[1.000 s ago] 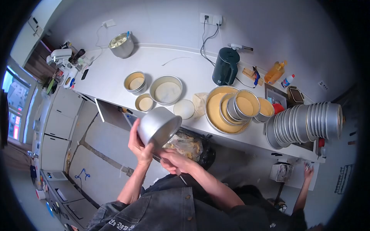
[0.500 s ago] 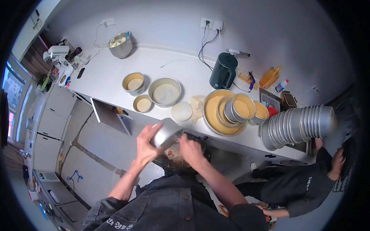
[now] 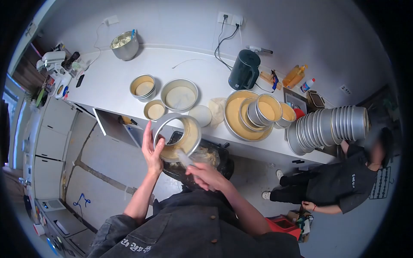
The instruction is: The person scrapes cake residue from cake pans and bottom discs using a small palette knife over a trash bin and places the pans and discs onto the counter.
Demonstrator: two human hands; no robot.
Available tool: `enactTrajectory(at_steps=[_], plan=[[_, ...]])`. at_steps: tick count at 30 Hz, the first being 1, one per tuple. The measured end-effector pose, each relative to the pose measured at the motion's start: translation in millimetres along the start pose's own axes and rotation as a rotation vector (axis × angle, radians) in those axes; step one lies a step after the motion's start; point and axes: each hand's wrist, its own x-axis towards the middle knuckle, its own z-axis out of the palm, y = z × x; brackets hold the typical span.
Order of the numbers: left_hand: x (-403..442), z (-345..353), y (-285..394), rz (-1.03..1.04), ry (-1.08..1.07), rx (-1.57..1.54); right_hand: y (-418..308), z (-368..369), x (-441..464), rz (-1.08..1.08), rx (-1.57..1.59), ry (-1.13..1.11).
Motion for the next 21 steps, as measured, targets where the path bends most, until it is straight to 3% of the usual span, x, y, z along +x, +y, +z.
enactTrajectory(at_steps=[1, 3, 6, 9, 11, 13, 15, 17, 19, 20, 21], plan=[[-1.6, -8.1, -1.8, -0.001, 0.0, -0.004, 11.1, -6.4, -2.0, 0.002, -0.002, 0.004], [-5.2, -20.9, -3.0, 0.152, -0.043, 0.472, 30.5, -16.6, -7.4, -0.091, -0.342, 0.339], [-12.5, -40.0, -4.7, 0.514, -0.415, 0.856, 52.8, -19.3, -8.7, 0.046, -0.343, 0.501], [-14.5, -57.3, -7.2, 0.841, -0.959, 1.122, 60.8, -20.1, -2.7, -0.049, -0.205, 0.556], [-16.4, -64.2, -6.7, 1.125, -1.053, 1.198, 62.7, -27.0, 5.2, -0.077, -0.152, 0.633], [-14.3, -70.1, -11.8, 1.179, -1.08, 1.153, 62.5, -29.4, 7.1, -0.104, -0.096, 0.717], [-12.1, -71.8, -12.4, 1.235, -1.099, 1.105, 44.5, -21.8, 1.0, -0.307, -0.21, 0.888], [-8.8, -73.3, -11.4, 1.24, -1.085, 1.088, 39.7, -23.3, -1.9, -0.264, -0.287, 0.86], [-5.6, -79.1, -13.2, 1.219, -1.103, 1.06, 26.9, -15.0, -10.3, -0.101, -0.222, 0.567], [-2.2, -81.0, -14.4, 1.196, -1.121, 1.043, 26.8, -17.2, -7.3, -0.11, -0.213, 0.714], [-0.8, -81.5, -16.8, 1.198, -1.116, 1.043, 27.1, -18.0, -6.6, -0.111, -0.218, 0.715]])
